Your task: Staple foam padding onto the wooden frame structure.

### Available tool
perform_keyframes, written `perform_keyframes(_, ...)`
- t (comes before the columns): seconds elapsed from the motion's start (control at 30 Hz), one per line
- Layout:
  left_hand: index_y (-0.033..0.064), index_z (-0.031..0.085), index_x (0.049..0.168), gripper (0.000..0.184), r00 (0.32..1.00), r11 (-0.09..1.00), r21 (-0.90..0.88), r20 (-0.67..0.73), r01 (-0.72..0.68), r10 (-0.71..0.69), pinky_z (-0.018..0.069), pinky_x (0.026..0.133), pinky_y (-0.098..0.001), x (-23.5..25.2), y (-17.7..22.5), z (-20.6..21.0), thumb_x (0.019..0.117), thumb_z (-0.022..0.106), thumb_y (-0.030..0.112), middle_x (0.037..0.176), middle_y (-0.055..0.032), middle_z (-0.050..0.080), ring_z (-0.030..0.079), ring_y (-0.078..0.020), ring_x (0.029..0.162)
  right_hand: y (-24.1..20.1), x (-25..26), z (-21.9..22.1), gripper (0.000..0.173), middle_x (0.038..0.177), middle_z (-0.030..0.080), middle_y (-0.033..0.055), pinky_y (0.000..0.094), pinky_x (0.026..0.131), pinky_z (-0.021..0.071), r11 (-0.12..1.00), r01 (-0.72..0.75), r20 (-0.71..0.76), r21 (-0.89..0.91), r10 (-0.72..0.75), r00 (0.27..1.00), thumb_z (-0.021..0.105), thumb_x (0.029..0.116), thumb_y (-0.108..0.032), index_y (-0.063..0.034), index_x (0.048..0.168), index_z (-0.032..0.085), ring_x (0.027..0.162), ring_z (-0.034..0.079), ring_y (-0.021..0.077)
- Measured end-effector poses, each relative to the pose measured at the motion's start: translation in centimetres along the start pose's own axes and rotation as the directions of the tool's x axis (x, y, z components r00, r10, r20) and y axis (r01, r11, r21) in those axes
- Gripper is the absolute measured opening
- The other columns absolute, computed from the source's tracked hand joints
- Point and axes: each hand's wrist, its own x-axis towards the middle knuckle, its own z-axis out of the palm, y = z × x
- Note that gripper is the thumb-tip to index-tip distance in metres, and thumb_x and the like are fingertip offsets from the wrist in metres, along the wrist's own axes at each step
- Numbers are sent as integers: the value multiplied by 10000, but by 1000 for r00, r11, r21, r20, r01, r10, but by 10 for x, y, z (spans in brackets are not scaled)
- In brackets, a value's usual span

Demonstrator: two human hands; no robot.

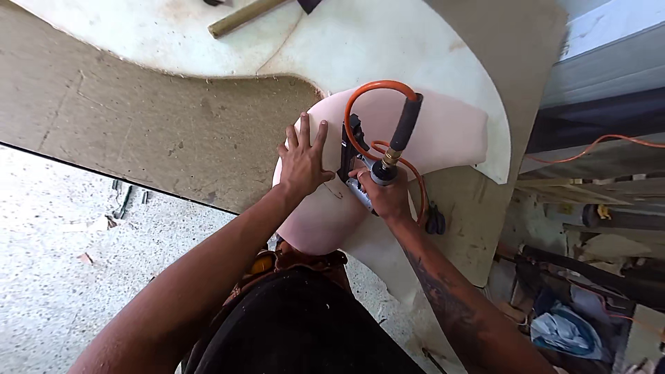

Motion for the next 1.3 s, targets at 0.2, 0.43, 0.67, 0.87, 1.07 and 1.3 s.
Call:
perform_keyframes(0.2,426,177,1627,1259,999,999,-2,-15,-40,40,428,1016,-682,-7,-6,-1,601,863,677,1736,-78,-3,130,-456,1543,-7,-3,-7,122,807,763,-13,334,586,585,1000,-20,49,-6,20,999,686,916,-221,-150,865,772,637,688,115)
perform_keyframes(0.43,436,179,1626,1238,1000,1000,-12,-4,-28,28,401,1035,-681,-8,-5,-1,618,862,662,1737,-75,-8,132,-448,1543,-12,-20,-1,122,843,761,11,314,562,555,998,-57,38,30,56,998,651,947,-162,-128,924,766,615,656,130)
perform_keyframes(0.67,430,188,1623,1210,999,999,-25,-2,-36,36,383,1053,-689,-4,-8,3,638,856,646,1737,-75,-29,113,-460,1545,-5,-24,22,73,862,773,26,329,605,596,1000,-2,-95,31,5,996,679,912,-144,-97,919,734,675,705,133)
perform_keyframes(0.87,409,195,1631,1138,997,996,-40,10,-80,80,397,1058,-678,-5,-14,-3,720,857,579,1739,-60,-32,131,-449,1546,-4,-27,20,79,871,779,29,333,620,612,998,14,-111,54,-8,994,682,919,-147,-97,911,743,694,720,136)
perform_keyframes(1.07,398,250,1622,942,994,992,-64,-10,-110,110,427,1062,-634,-5,-20,-5,848,780,482,1740,-46,26,191,-416,1540,-7,-34,15,94,895,785,27,333,622,605,997,5,-67,71,-1,998,672,924,-155,-100,916,749,700,720,141)
perform_keyframes(1.3,405,268,1616,932,995,991,-90,-11,-96,95,406,1084,-638,-4,-21,-4,845,788,473,1740,-24,36,183,-410,1544,-9,-37,21,94,921,785,66,350,636,598,994,-19,-66,109,26,997,656,931,-116,-68,931,737,710,718,170)
